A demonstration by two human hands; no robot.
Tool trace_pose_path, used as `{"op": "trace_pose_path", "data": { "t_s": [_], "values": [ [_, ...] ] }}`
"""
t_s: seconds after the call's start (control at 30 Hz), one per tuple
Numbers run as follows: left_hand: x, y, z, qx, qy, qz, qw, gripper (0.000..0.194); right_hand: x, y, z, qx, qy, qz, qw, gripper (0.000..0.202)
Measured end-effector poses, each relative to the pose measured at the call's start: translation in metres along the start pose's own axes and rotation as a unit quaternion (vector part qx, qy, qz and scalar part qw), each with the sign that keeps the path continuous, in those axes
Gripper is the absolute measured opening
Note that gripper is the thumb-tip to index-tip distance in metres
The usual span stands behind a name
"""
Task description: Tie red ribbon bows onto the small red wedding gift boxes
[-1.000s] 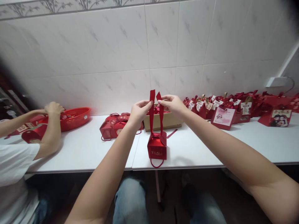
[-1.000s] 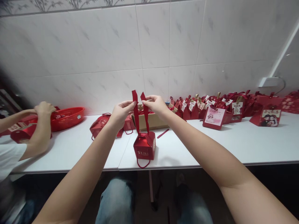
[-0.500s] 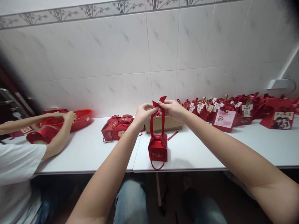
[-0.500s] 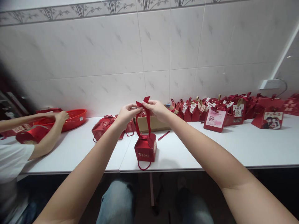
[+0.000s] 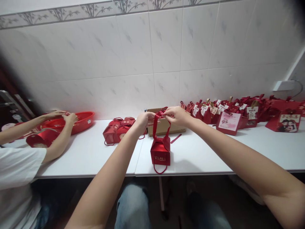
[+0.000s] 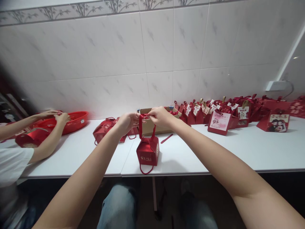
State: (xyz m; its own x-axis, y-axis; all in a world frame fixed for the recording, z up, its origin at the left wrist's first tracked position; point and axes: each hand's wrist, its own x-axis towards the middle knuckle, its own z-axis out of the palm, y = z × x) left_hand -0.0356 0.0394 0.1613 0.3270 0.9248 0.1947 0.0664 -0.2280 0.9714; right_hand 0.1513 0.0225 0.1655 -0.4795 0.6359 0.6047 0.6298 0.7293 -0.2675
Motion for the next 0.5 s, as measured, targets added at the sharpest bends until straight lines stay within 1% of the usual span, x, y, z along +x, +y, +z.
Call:
{"op": "trace_pose_path", "data": {
  "t_s": [0.07, 0.17, 0.37, 0.5],
  "values": [
    [-0.001, -0.002, 0.001, 0.005, 0.014, 0.012, 1.000, 0.023, 0.001, -0.002, 0.003, -0.025, 0.023, 0.008, 0.999, 0.022],
    [-0.003, -0.004, 0.001, 0.023, 0.025, 0.042, 0.999, 0.023, 0.002, -0.004, 0.006, -0.024, 0.054, 0.022, 0.998, 0.024],
    [-0.009, -0.001, 0.003, 0.079, 0.058, 0.097, 0.990, 0.022, 0.003, -0.002, 0.013, 0.007, 0.098, 0.029, 0.995, 0.029],
    [-0.008, -0.003, 0.006, 0.121, 0.093, 0.139, 0.978, 0.023, 0.001, -0.001, 0.017, 0.070, 0.105, 0.040, 0.991, 0.028]
  ]
}}
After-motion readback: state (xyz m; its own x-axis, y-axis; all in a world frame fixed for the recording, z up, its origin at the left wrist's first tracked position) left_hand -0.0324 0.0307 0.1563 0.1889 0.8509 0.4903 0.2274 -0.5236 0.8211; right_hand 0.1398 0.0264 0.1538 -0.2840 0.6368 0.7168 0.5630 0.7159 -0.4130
